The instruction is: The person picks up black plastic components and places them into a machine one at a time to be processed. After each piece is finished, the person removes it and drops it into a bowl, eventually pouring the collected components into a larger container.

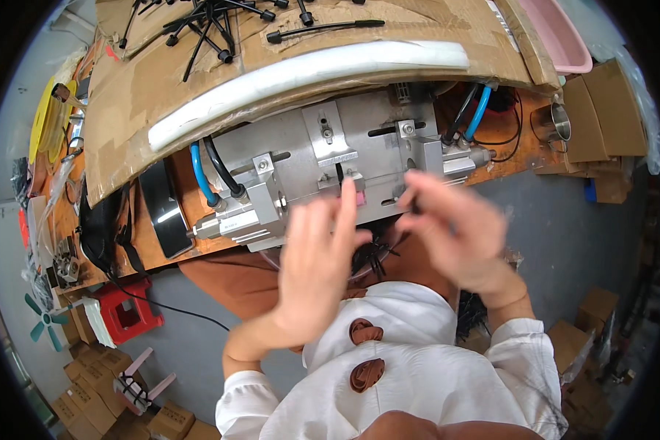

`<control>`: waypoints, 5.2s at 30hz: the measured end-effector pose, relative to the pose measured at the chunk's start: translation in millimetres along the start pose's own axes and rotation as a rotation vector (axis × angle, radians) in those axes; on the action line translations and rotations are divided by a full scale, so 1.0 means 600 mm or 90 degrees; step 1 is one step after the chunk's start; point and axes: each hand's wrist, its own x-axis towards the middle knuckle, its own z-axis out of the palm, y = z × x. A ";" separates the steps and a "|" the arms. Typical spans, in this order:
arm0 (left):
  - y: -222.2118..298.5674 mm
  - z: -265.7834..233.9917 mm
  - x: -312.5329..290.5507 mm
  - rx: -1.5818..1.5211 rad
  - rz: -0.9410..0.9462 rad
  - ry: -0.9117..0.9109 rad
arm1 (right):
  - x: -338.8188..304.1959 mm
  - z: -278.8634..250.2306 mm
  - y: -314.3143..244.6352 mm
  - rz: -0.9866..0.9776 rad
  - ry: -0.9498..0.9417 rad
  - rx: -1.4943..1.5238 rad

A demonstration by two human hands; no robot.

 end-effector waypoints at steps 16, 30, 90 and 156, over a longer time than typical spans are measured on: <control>-0.079 -0.104 0.130 -0.055 0.073 0.093 | -0.038 0.068 0.011 0.015 -0.197 -0.095; 0.022 0.062 -0.055 0.066 -0.098 -0.027 | 0.333 -0.009 -0.020 0.067 -0.201 -0.106; -0.135 -0.118 0.238 0.032 0.000 0.019 | -0.074 0.118 0.012 -0.090 -0.026 -0.160; -0.160 -0.146 0.199 0.127 -0.025 0.226 | 0.277 0.023 0.045 -0.344 0.055 -0.412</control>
